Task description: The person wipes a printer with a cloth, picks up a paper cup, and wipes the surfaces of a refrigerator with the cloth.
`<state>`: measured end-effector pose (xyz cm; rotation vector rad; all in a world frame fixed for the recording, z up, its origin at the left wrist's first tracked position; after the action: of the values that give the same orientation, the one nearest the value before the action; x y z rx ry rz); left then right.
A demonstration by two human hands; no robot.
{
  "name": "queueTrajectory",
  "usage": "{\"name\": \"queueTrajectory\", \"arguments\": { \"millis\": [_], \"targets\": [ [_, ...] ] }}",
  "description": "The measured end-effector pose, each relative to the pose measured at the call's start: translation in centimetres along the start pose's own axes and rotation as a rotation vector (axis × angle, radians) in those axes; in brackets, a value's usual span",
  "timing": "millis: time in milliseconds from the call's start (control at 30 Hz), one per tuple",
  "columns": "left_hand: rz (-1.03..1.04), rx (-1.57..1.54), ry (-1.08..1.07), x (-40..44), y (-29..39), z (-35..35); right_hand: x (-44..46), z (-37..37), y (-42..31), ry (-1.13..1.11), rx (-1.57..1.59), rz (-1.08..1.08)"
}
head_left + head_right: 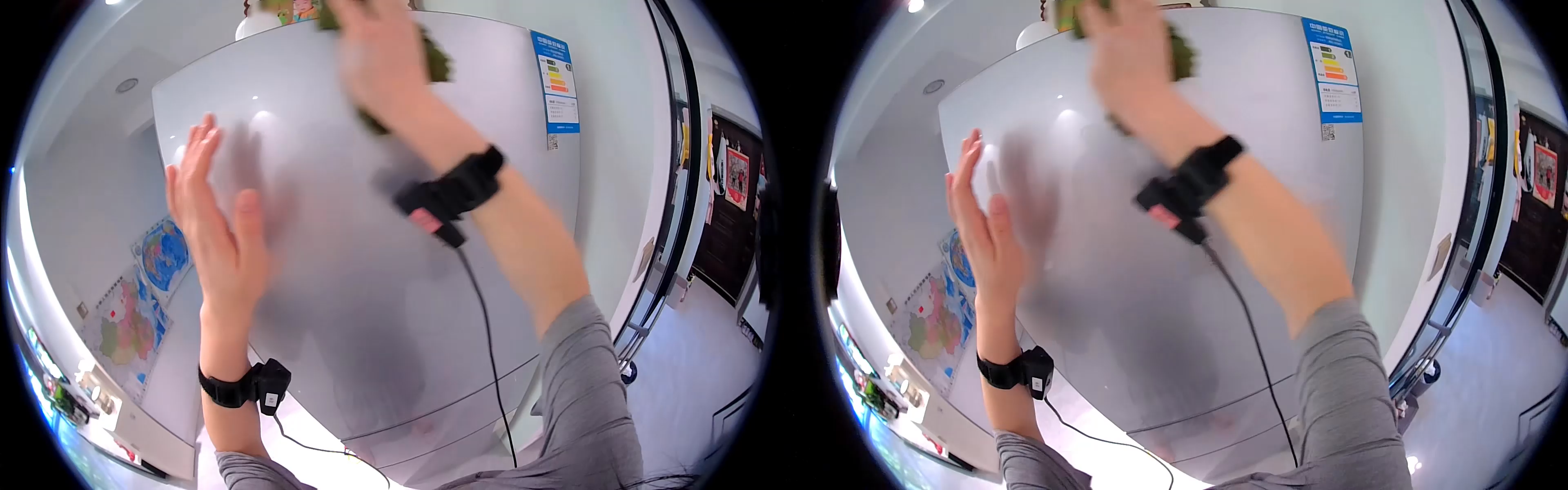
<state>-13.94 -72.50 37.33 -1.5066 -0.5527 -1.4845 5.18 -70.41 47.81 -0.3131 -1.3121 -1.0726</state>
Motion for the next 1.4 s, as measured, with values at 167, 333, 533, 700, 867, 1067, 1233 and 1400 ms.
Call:
{"name": "queueTrajectory", "arguments": {
  "millis": [167,333,533,700,867,1067,1233,1400],
  "targets": [
    [-0.157,-0.071,0.077,-0.3,-2.8,-1.1,-2.3,9.1,-10.5,0.002,0.182,-0.198],
    [-0.146,-0.118,0.066,-0.3,-2.0,0.2,-3.3,8.1,-10.3,-0.048,0.381,-0.247],
    [-0.073,0.008,-0.015,0.4,2.5,1.3,-1.4,-2.8,2.1,-0.184,-0.198,-0.118],
    [-0.034,-0.087,0.005,0.6,3.7,2.4,-4.9,-13.7,14.9,-0.242,-0.142,0.34],
    [-0.05,-0.201,-0.056,-0.4,5.5,3.4,-11.6,-19.7,17.4,-0.152,-0.087,0.324],
    [-0.225,-0.37,-0.18,-6.2,8.2,1.0,-19.5,-17.2,5.5,-0.152,-0.196,0.322],
    [-0.28,-0.425,-0.286,-11.0,12.3,-0.3,-26.0,-14.8,-4.6,-0.334,-0.043,0.237],
    [-0.23,-0.26,-0.366,-14.6,11.1,-4.0,-27.0,-17.8,-1.2,-0.317,-0.28,0.298]
  ]
}}
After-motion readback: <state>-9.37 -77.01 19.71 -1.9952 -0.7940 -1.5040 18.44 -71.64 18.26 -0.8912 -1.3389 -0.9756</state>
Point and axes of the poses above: each hand's wrist, its own x-axis towards the middle knuckle, its own z-axis out of the palm, y = z × x, the point moved 5 cm from there along x, towards the middle knuckle, and after that the axes turned 14 degrees about x, right-handed, at the moved point
